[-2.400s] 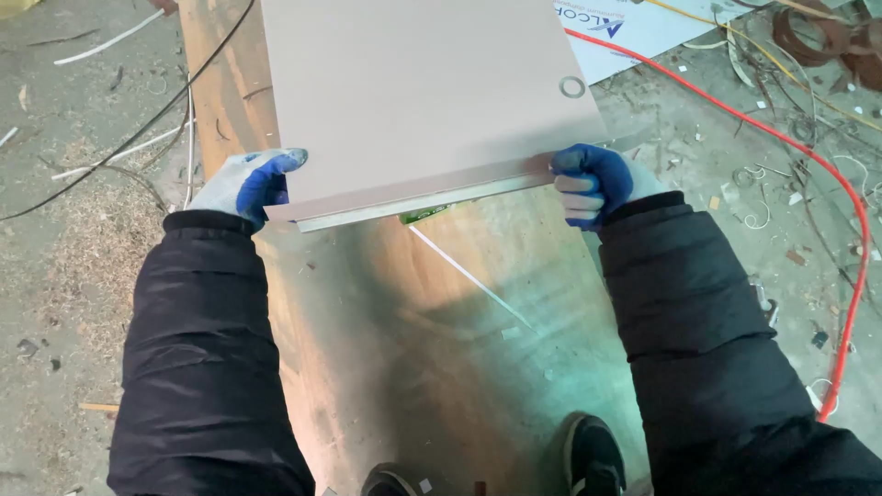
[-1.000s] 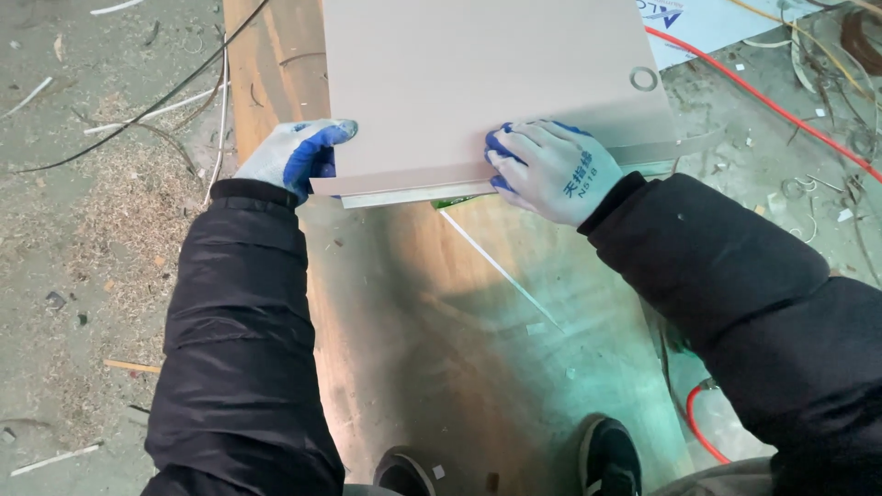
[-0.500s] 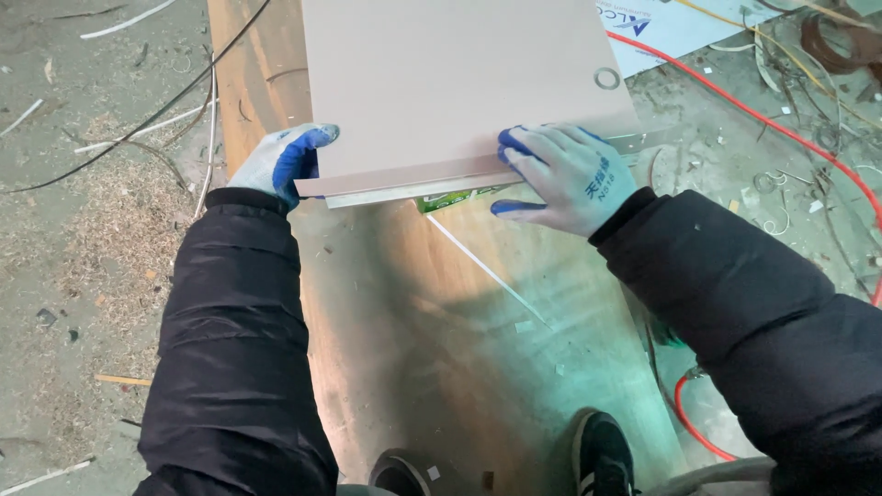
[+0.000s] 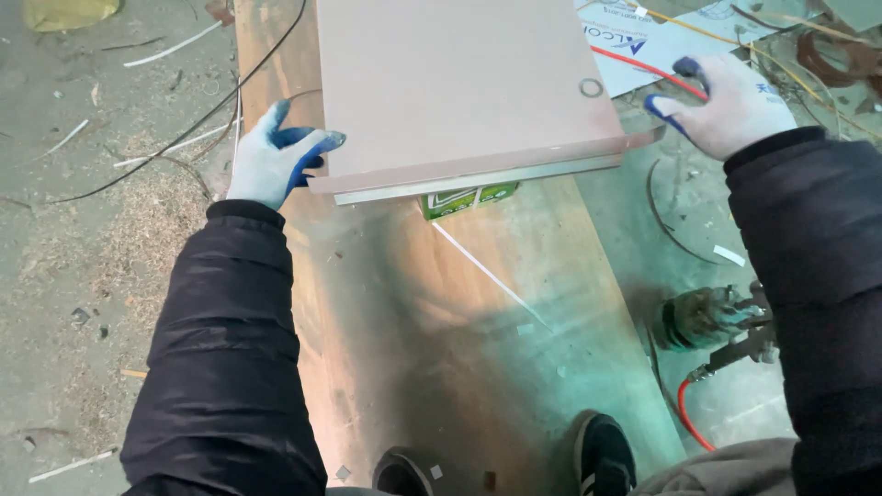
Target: Applying adhesive and edge banding strips to the edges of wooden panels at a workbench.
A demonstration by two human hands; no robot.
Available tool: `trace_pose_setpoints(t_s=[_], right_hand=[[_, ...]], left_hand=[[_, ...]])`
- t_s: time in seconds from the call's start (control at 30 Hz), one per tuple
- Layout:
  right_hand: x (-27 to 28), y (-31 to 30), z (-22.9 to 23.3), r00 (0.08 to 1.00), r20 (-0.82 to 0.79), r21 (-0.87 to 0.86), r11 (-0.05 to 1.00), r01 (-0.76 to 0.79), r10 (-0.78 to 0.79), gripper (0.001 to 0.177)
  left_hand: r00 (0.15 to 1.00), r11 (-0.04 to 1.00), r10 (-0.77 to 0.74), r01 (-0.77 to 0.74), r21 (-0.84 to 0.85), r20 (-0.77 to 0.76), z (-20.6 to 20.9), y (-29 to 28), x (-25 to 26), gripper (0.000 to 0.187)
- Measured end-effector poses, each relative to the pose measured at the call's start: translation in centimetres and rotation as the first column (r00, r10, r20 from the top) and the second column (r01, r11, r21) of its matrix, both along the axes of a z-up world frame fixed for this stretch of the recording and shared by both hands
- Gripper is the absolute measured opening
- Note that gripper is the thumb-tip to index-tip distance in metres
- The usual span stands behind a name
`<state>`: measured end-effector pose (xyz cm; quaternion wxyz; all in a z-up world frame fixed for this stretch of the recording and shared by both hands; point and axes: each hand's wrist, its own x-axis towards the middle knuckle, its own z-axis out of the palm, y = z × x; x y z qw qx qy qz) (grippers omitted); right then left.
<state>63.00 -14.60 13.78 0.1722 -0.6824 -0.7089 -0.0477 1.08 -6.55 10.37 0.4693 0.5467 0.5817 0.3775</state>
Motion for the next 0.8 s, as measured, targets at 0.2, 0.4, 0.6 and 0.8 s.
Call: trace_pose_setpoints(t_s=[0.2,0.4,0.6,0.8], right_hand=[[-0.2,-0.9,0.3,0.947,0.002,-0.359,0.884,0.3,-0.32,0.086],[-0.6,-0.2,0.2,0.95,-0.086,-0.305,0.916,0.262,-0.301,0.085],[-2.6,0.0,1.3,0.95,-0.129,-0.254,0.935,0.246,-0.285,0.063],[1.7,2.5,3.0,0.94,-0.341,0.142,0.989,0.04,0.011,0.027]], left_hand=[[0.98,0.908,0.131,-0.058,0.414,-0.149,-0.5,0.9,0.3,0.104],[0.719,0.792,0.403,-0.584,0.178,0.566,5.3,2.1,0.6,0.053],[0.816,0.767,0.191,-0.471,0.436,0.546,0.5,6.1,-3.1,0.024],[0.785,0.806,0.159,-0.453,0.381,0.598,5.8,3.1,-1.8,0.021]])
